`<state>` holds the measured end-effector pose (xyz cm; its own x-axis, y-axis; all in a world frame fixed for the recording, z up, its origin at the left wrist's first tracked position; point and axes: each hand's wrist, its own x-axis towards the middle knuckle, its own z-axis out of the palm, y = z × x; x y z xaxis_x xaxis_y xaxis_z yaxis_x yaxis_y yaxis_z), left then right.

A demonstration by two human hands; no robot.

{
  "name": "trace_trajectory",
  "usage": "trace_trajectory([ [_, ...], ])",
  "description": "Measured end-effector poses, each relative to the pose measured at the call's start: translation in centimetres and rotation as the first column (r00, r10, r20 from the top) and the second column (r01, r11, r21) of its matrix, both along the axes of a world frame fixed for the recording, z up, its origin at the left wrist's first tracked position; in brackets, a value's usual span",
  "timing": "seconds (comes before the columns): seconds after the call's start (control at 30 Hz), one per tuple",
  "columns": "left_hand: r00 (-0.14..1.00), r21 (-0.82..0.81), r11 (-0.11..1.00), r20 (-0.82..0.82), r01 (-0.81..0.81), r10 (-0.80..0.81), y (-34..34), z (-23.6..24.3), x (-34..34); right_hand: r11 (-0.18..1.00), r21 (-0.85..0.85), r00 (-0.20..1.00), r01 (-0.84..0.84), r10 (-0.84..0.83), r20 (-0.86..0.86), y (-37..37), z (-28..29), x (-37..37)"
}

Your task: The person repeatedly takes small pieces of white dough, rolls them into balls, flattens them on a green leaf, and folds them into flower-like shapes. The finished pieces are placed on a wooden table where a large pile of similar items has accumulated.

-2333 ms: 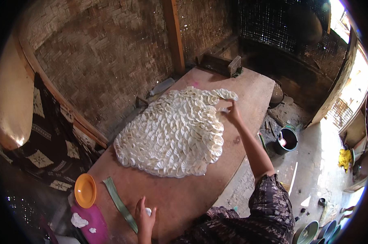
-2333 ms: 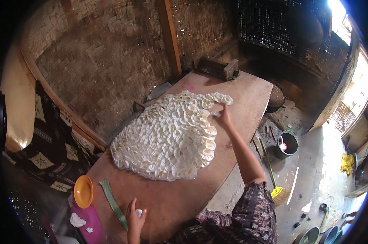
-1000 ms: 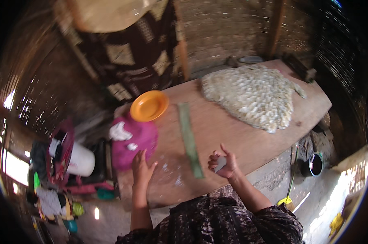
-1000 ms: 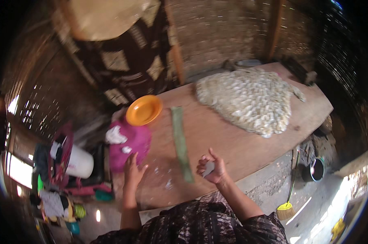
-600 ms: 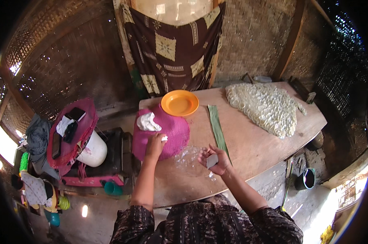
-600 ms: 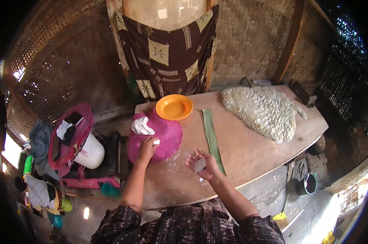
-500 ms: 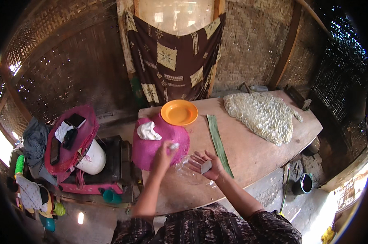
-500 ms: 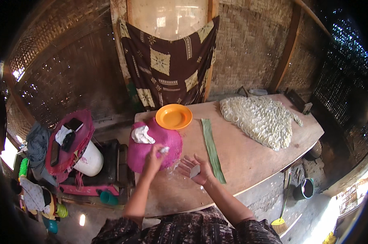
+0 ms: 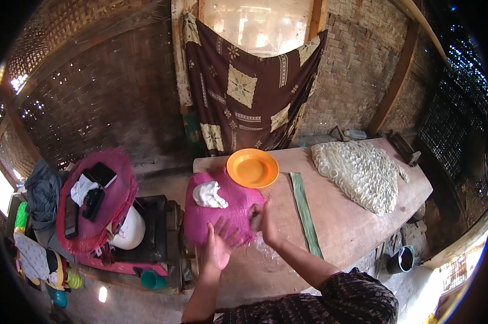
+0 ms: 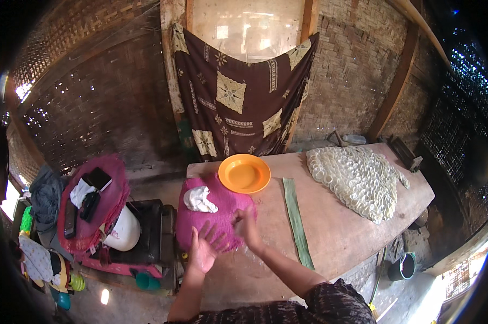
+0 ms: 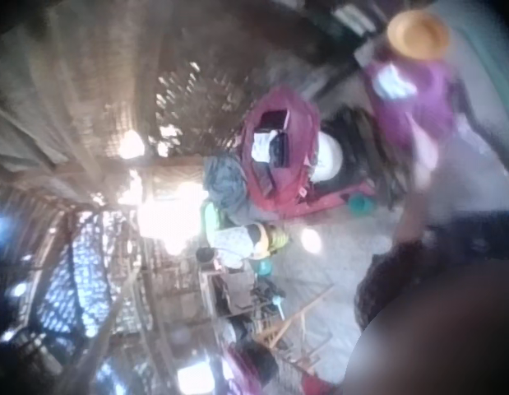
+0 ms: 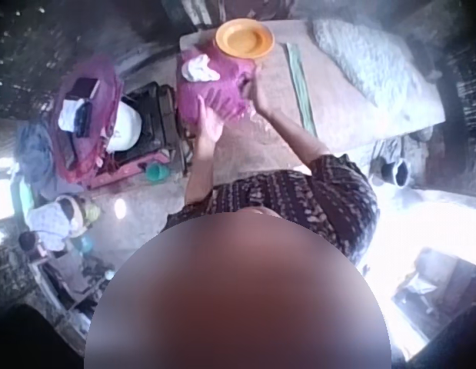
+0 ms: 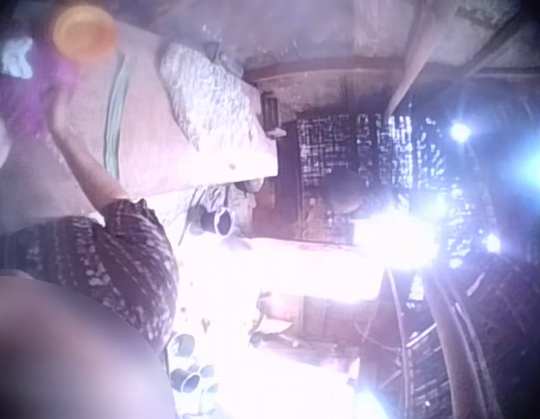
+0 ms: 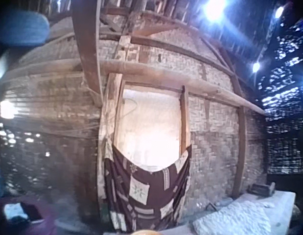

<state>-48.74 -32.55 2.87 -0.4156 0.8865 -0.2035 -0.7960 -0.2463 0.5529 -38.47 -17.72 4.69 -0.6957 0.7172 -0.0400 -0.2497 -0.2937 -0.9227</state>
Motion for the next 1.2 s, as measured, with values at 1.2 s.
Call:
trace_trajectory([
  [1.2,0.941,0.126,0.989,0.337,-0.07,0.024,5.2,-1.0,-3.0,0.185,0.788,0.499,-0.587,-0.683,0.533,17.3,-4.0,-1.3],
])
